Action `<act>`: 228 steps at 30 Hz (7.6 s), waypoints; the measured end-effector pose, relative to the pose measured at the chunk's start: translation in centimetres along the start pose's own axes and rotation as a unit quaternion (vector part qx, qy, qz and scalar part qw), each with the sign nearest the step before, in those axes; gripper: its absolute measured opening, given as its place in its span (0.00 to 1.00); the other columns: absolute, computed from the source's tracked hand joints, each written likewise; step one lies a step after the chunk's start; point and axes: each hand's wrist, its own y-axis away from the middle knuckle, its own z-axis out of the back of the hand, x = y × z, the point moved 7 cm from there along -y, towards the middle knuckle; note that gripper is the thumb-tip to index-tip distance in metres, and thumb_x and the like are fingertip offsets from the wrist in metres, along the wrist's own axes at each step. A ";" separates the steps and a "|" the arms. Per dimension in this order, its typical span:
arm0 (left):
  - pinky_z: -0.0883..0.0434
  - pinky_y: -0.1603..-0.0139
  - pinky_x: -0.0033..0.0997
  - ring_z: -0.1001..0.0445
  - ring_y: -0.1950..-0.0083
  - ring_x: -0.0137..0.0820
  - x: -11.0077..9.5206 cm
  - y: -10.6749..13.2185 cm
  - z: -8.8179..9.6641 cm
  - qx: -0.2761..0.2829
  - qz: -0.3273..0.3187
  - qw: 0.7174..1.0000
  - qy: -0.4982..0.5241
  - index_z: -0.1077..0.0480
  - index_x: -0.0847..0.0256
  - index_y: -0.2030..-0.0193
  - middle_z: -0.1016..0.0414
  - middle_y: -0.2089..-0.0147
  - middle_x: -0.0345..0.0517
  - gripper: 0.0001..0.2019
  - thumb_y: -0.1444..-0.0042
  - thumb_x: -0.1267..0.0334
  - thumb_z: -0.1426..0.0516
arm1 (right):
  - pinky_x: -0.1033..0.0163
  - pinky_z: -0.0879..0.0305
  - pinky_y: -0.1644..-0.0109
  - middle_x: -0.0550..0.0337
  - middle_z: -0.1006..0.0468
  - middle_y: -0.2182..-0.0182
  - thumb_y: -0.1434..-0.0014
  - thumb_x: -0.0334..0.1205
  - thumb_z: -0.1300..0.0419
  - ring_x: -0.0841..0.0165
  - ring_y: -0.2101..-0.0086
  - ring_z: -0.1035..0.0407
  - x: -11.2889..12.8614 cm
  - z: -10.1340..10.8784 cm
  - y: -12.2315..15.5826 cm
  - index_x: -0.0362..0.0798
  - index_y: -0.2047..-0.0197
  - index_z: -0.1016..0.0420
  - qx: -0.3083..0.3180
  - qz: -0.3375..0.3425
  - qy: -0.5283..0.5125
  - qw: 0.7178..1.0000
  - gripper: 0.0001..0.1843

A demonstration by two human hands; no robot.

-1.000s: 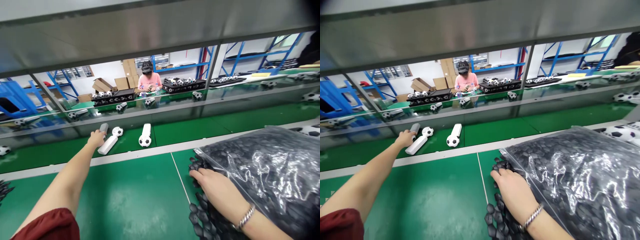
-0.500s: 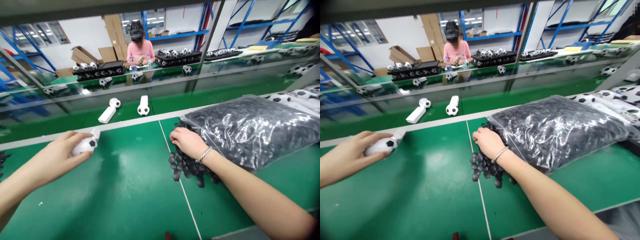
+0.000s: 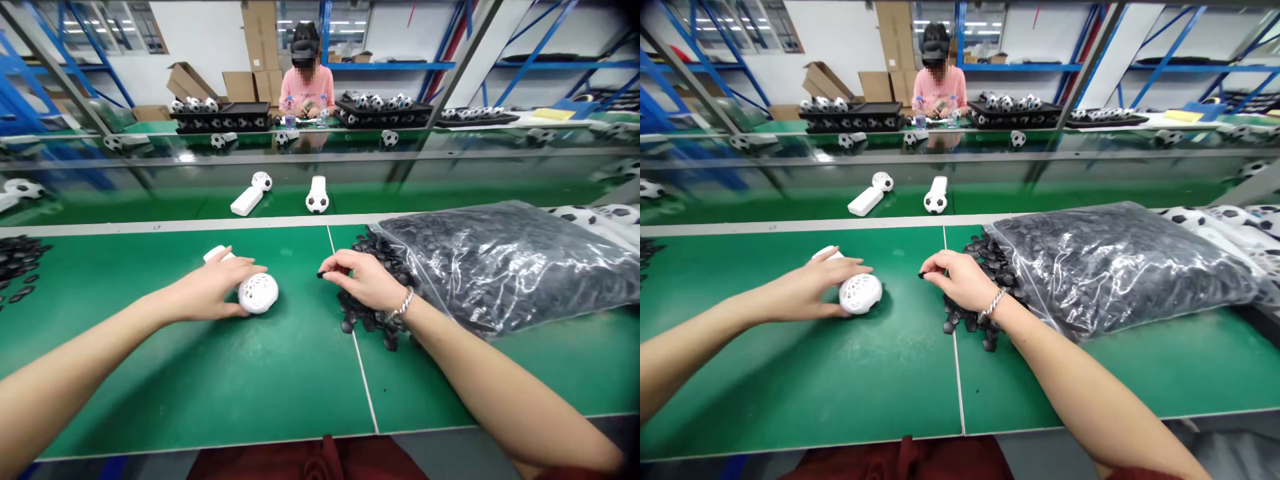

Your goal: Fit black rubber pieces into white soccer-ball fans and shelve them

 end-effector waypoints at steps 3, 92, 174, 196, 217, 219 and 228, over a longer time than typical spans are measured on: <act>0.46 0.42 0.47 0.32 0.50 0.42 -1.0 -1.7 -0.4 -0.041 0.033 0.998 0.017 0.39 0.56 0.46 0.30 0.51 0.48 0.31 0.57 0.48 0.41 | 0.66 0.38 0.61 0.61 0.26 0.70 0.45 0.32 0.44 0.73 0.67 0.34 0.7 0.2 0.2 0.46 0.68 0.28 -0.009 0.020 -0.012 1.000 0.04; 0.61 0.39 0.59 0.40 0.43 0.43 -5.0 -3.5 -1.9 -0.105 0.058 0.985 0.127 0.41 0.59 0.43 0.34 0.44 0.47 0.30 0.51 0.47 0.46 | 0.60 0.34 0.55 0.53 0.32 0.54 0.46 0.40 0.42 0.66 0.53 0.37 1.2 -3.0 0.5 0.47 0.53 0.37 -0.013 0.027 -0.085 0.996 0.18; 0.50 0.38 0.48 0.51 0.36 0.41 -5.3 -3.9 -2.9 -0.065 -0.008 0.952 0.299 0.38 0.55 0.53 0.44 0.41 0.47 0.19 0.54 0.65 0.44 | 0.64 0.41 0.67 0.58 0.24 0.70 0.51 0.38 0.40 0.66 0.67 0.31 -7.5 2.8 0.7 0.49 0.71 0.28 0.036 -0.271 0.253 0.928 0.03; 0.36 0.48 0.36 0.37 0.48 0.37 -3.9 -3.6 -1.9 -0.038 0.002 0.961 0.275 0.40 0.56 0.48 0.41 0.50 0.44 0.27 0.59 0.70 0.46 | 0.67 0.37 0.59 0.61 0.24 0.69 0.47 0.31 0.42 0.72 0.66 0.31 1.3 -2.0 0.1 0.47 0.68 0.27 0.048 0.041 -0.046 0.997 0.04; 0.37 0.51 0.35 0.34 0.54 0.35 -5.5 -3.4 -1.6 -0.172 0.015 0.945 0.279 0.34 0.58 0.59 0.35 0.58 0.43 0.15 0.57 0.71 0.45 | 0.65 0.37 0.65 0.62 0.31 0.72 0.51 0.43 0.37 0.71 0.70 0.36 0.2 -3.7 -0.8 0.47 0.70 0.35 -0.026 0.017 -0.077 0.997 0.12; 0.36 0.51 0.35 0.34 0.55 0.35 -5.1 -3.4 -1.7 -0.180 0.023 0.936 0.301 0.33 0.58 0.59 0.34 0.57 0.43 0.15 0.58 0.71 0.44 | 0.64 0.38 0.65 0.61 0.30 0.71 0.52 0.44 0.37 0.70 0.69 0.36 0.3 -3.3 -0.8 0.47 0.69 0.35 -0.046 0.016 -0.045 0.998 0.13; 0.33 0.71 0.23 0.31 0.69 0.26 0.9 -10.1 0.9 -0.276 0.130 0.810 0.500 0.35 0.63 0.58 0.29 0.65 0.42 0.17 0.57 0.67 0.40 | 0.58 0.39 0.52 0.55 0.32 0.59 0.47 0.37 0.41 0.65 0.56 0.37 1.7 -1.2 0.3 0.50 0.65 0.35 -0.103 0.053 -0.023 0.993 0.06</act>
